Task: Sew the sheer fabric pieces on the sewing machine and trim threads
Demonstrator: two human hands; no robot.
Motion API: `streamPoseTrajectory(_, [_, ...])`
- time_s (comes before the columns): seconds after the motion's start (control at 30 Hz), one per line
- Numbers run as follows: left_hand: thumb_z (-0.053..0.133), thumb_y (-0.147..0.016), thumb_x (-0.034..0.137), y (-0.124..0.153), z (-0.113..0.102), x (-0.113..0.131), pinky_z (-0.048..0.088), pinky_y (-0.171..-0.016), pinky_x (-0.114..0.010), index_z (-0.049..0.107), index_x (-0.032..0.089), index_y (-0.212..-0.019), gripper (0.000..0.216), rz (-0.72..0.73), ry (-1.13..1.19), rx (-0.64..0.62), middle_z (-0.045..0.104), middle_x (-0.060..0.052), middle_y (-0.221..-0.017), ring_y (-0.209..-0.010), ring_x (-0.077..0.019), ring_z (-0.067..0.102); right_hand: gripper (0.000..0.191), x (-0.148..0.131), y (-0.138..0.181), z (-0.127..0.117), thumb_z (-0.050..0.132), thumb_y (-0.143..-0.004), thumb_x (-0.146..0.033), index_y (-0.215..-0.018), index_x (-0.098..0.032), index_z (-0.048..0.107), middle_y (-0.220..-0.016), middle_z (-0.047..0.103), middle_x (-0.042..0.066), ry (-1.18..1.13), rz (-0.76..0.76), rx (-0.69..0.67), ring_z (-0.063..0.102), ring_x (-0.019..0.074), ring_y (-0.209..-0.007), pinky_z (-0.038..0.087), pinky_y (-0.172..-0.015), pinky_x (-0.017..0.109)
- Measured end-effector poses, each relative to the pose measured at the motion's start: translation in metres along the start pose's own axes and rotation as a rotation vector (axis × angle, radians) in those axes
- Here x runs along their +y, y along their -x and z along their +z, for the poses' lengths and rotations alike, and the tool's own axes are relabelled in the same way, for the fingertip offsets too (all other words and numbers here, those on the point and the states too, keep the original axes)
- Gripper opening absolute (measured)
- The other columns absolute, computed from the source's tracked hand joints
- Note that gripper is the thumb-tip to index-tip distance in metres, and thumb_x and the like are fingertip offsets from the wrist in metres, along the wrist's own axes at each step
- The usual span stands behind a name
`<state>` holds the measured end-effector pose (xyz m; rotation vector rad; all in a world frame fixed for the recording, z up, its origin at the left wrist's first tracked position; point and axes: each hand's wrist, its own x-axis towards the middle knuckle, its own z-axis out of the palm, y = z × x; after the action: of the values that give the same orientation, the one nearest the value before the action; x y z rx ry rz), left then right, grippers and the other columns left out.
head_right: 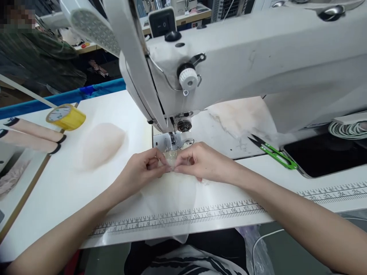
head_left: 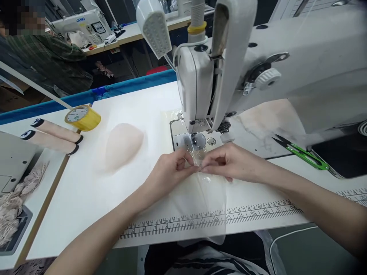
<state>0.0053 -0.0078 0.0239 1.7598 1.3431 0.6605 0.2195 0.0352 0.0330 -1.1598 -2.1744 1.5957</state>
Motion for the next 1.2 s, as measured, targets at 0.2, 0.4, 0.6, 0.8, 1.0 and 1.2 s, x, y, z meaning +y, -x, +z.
streamPoseTrajectory(0.2, [0.061, -0.09, 0.023, 0.004, 0.009, 0.002, 0.029, -0.046, -0.018, 0.063, 0.02, -0.082, 0.009, 0.207, -0.238, 0.167, 0.042, 0.01, -0.049, -0.044, -0.0052, 0.036, 0.011, -0.01, 0.009, 0.006, 0.064, -0.087, -0.027, -0.087, -0.021, 0.073, -0.066, 0.065, -0.004, 0.213, -0.188, 0.307, 0.044, 0.0055, -0.043, 0.034, -0.044, 0.023])
streamPoseTrajectory(0.4, [0.053, -0.095, 0.022, 0.006, 0.011, -0.002, 0.039, -0.046, -0.018, 0.068, 0.021, -0.095, 0.015, 0.337, -0.32, 0.217, 0.065, 0.005, -0.06, -0.045, -0.0069, 0.053, 0.012, -0.002, 0.011, 0.018, 0.057, -0.09, -0.017, -0.081, -0.02, 0.065, -0.064, 0.064, -0.003, 0.12, -0.311, 0.353, 0.06, 0.0102, -0.057, 0.045, -0.052, 0.022])
streamPoseTrajectory(0.6, [0.056, -0.095, 0.022, 0.009, 0.012, -0.006, 0.044, -0.048, -0.017, 0.066, 0.019, -0.091, 0.011, 0.469, -0.386, 0.322, 0.071, 0.003, -0.066, -0.05, -0.0083, 0.062, 0.011, 0.006, 0.009, 0.024, 0.055, -0.094, -0.021, -0.103, -0.02, 0.062, -0.065, 0.061, -0.004, 0.208, -0.464, 0.407, 0.056, 0.0085, -0.056, 0.046, -0.054, 0.021])
streamPoseTrajectory(0.8, [0.054, -0.096, 0.024, 0.009, 0.012, -0.007, 0.044, -0.048, -0.018, 0.065, 0.019, -0.09, 0.014, 0.492, -0.436, 0.352, 0.072, 0.003, -0.066, -0.048, -0.0081, 0.06, 0.011, 0.007, 0.009, 0.025, 0.053, -0.095, -0.018, -0.101, -0.02, 0.062, -0.068, 0.062, -0.004, 0.279, -0.549, 0.42, 0.055, 0.0083, -0.057, 0.043, -0.052, 0.021])
streamPoseTrajectory(1.0, [0.052, -0.097, 0.028, 0.01, 0.012, -0.007, 0.044, -0.048, -0.019, 0.066, 0.02, -0.089, 0.018, 0.47, -0.446, 0.362, 0.071, 0.002, -0.064, -0.048, -0.0087, 0.06, 0.011, 0.01, 0.009, 0.025, 0.053, -0.096, -0.02, -0.105, -0.021, 0.059, -0.07, 0.064, -0.003, 0.285, -0.55, 0.428, 0.055, 0.0088, -0.056, 0.044, -0.052, 0.021])
streamPoseTrajectory(1.2, [0.051, -0.097, 0.025, 0.01, 0.012, -0.007, 0.043, -0.047, -0.018, 0.065, 0.019, -0.089, 0.017, 0.498, -0.447, 0.365, 0.07, 0.002, -0.064, -0.048, -0.008, 0.058, 0.013, 0.008, 0.009, 0.025, 0.049, -0.097, -0.018, -0.102, -0.021, 0.06, -0.068, 0.061, -0.003, 0.302, -0.607, 0.416, 0.053, 0.0093, -0.057, 0.043, -0.052, 0.022])
